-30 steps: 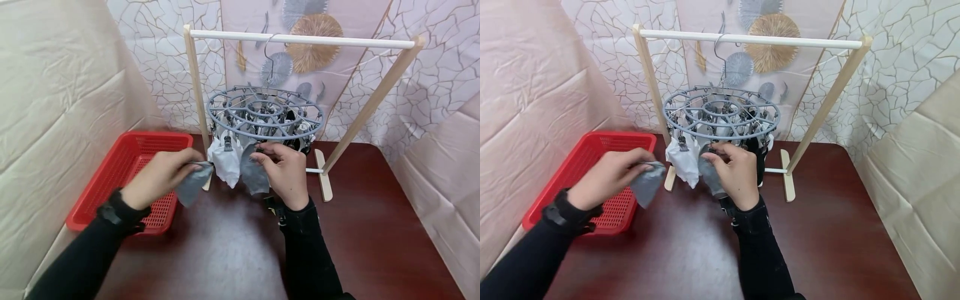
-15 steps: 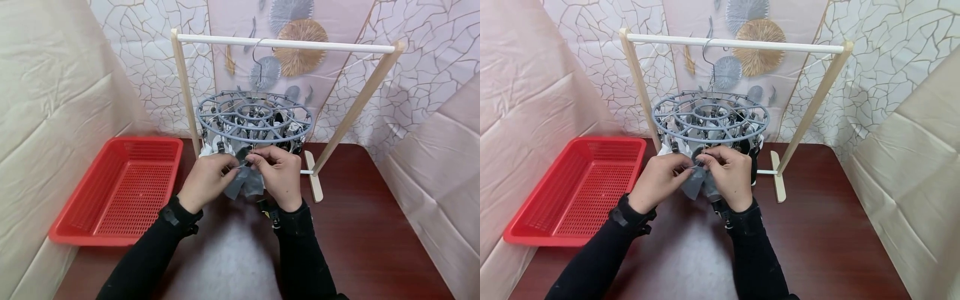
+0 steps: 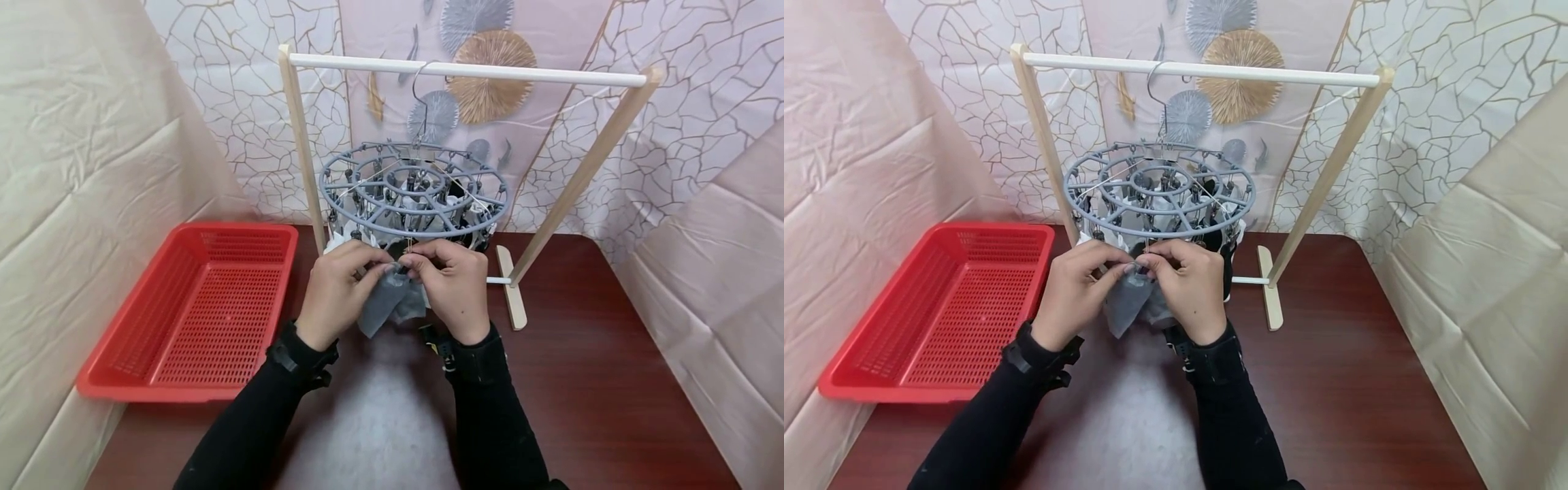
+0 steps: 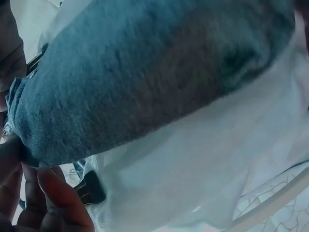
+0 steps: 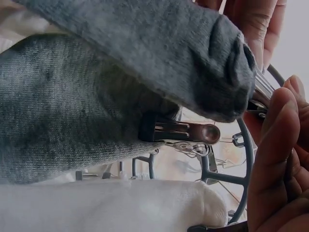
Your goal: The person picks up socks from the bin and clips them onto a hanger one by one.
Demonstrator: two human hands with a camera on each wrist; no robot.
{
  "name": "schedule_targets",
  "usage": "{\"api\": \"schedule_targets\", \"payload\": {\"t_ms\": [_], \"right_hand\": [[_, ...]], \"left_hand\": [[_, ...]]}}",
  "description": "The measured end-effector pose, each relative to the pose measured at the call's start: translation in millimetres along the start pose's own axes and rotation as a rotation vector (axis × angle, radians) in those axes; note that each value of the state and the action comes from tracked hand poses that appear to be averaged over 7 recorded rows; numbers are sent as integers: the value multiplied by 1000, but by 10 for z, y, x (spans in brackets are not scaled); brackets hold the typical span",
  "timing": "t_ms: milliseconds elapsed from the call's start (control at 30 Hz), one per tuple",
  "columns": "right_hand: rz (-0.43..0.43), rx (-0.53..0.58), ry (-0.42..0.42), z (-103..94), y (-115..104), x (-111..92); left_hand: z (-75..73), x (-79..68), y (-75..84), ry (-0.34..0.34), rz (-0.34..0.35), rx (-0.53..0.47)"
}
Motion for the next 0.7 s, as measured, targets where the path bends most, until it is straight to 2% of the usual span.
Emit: {"api": "schedule_targets", "payload": {"t_ms": [167,433,567,700], "right_hand": [[16,-50,-29,8,5,-19],[4,-252,-88,-59,-30,-36],[-33,-241,-41,-208,1,-93],[-28,-242,52,-458,159,-194]], "left_hand": [[10,-45,-18,32,-19,2],[58,-84,-10,48,-23,49],[32,-158,-43,52,-21,109],[-136,-265,-142,127,-26,205]]}}
Point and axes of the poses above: each hand's wrist, its own x-axis towards the middle knuckle, its own z-axis out of the palm, y = z × x, the point moved 8 cm from there along x, towards the middle knuckle, and after that the axes turned 2 degrees about z, right-handed, at the moved point
